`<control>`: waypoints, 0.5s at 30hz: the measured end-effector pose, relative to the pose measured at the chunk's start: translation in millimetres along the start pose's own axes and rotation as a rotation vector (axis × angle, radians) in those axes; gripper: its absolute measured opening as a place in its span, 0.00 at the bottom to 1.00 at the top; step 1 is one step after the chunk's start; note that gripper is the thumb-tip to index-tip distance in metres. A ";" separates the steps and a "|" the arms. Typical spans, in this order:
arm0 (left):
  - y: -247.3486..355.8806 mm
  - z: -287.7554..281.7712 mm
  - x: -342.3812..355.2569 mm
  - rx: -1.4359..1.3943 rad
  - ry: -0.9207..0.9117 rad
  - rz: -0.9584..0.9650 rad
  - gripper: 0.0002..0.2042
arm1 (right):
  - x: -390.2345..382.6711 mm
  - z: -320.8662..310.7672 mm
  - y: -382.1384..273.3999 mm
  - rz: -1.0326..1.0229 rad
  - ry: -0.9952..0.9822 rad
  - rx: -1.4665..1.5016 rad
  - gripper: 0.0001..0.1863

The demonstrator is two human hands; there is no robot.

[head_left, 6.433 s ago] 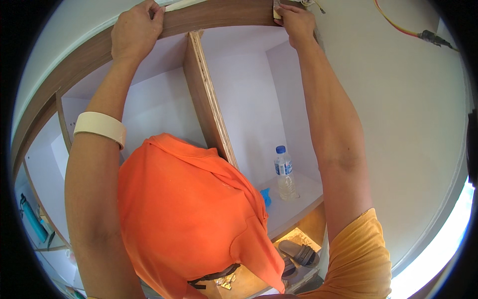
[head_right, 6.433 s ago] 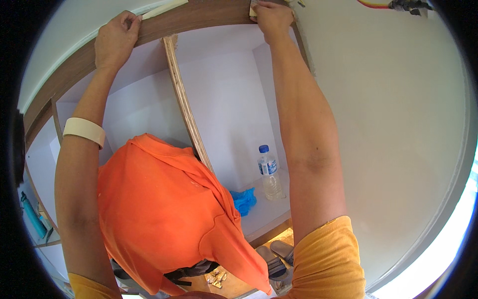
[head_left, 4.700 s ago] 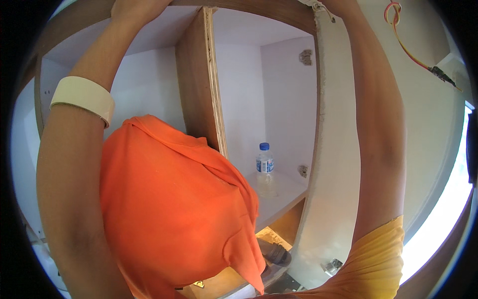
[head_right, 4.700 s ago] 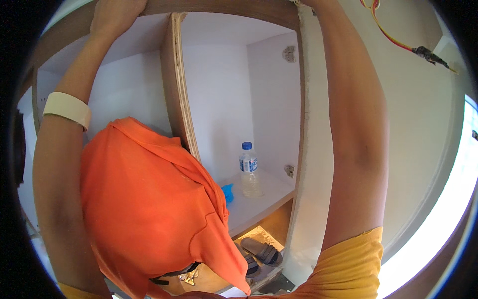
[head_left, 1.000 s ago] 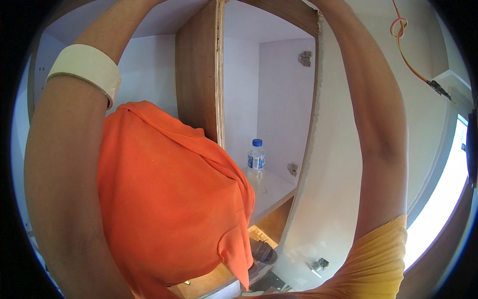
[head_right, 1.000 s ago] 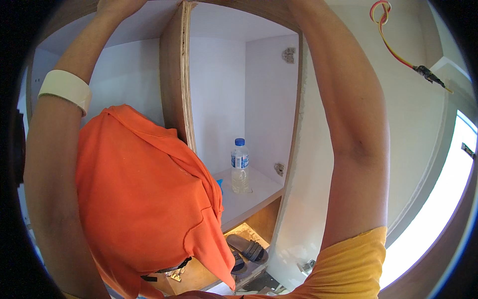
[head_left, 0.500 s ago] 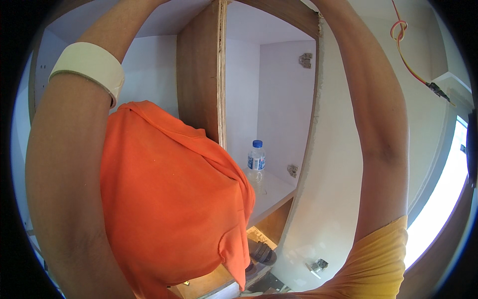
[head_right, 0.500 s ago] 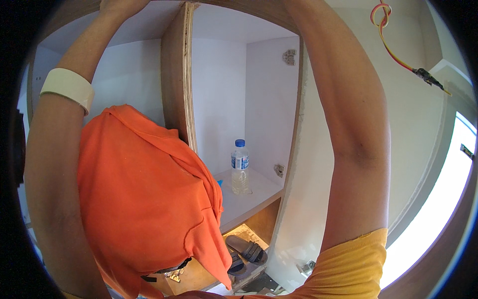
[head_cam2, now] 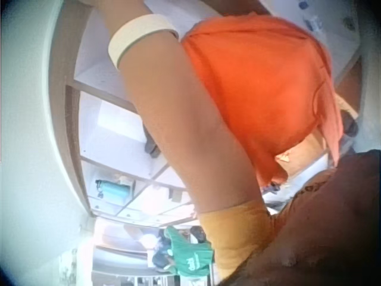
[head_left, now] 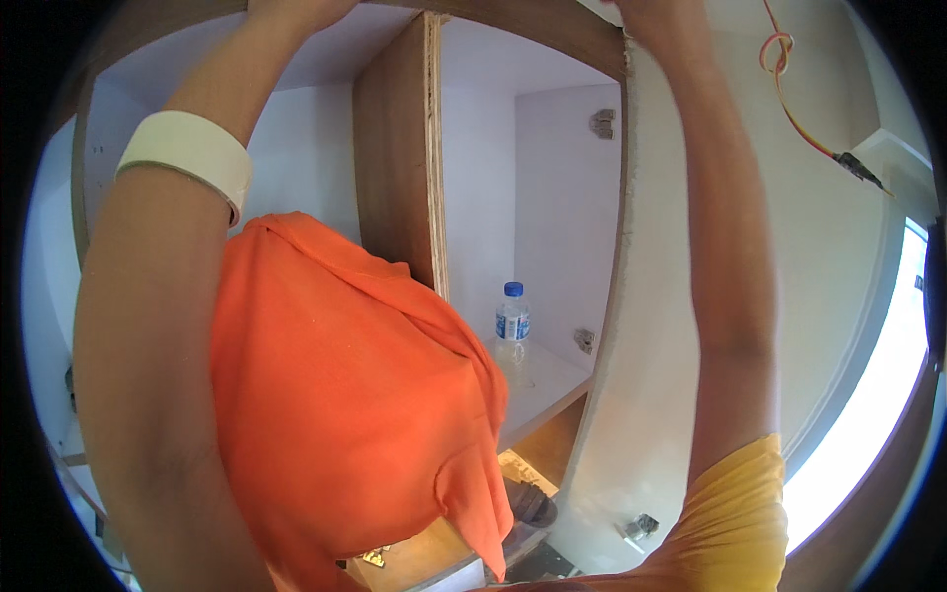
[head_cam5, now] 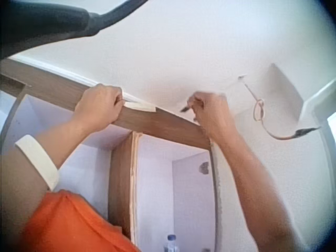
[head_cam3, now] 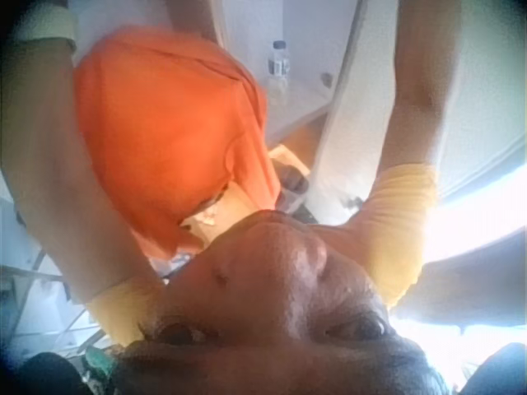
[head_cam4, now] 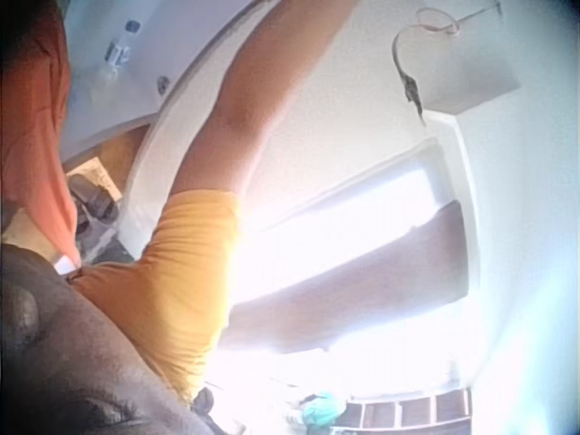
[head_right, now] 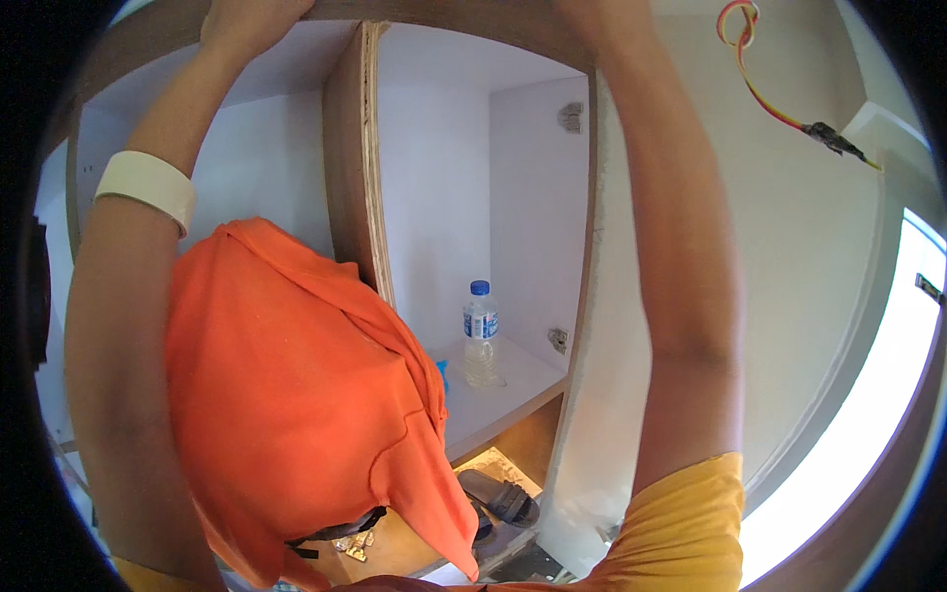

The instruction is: The person retrieves a roll of edge banding and a knife, then applies the banding to the top edge of a wooden cabinet. They press the banding along the edge, smooth it, and trim the excess with the knife.

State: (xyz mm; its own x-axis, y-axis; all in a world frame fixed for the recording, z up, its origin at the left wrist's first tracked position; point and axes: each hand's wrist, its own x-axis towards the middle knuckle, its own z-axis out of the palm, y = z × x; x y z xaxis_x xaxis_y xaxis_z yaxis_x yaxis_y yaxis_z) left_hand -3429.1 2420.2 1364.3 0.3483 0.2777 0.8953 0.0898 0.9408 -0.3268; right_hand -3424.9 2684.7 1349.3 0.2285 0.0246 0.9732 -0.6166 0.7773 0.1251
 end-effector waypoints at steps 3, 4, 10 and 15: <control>14.9 12.3 8.7 -0.030 -0.021 -0.013 0.10 | -29.3 3.5 72.3 0.044 0.156 -0.137 0.08; 10.8 9.7 10.7 -0.013 -0.040 -0.020 0.11 | -43.1 6.1 70.7 0.156 0.162 -0.104 0.08; -10.9 17.9 12.6 0.107 -0.167 -0.047 0.15 | -67.1 87.0 108.5 0.694 0.603 1.068 0.05; 4.9 12.7 14.2 0.080 -0.222 -0.112 0.14 | -60.0 95.8 89.3 0.860 0.568 0.980 0.06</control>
State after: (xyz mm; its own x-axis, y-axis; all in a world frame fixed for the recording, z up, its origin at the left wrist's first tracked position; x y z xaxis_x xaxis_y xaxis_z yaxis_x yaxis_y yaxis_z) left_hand -3435.6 2431.2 1379.2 0.1263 0.1985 0.9719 0.0389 0.9780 -0.2048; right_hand -3565.9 2692.4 1320.6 -0.3573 0.6858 0.6340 -0.9265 -0.3461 -0.1477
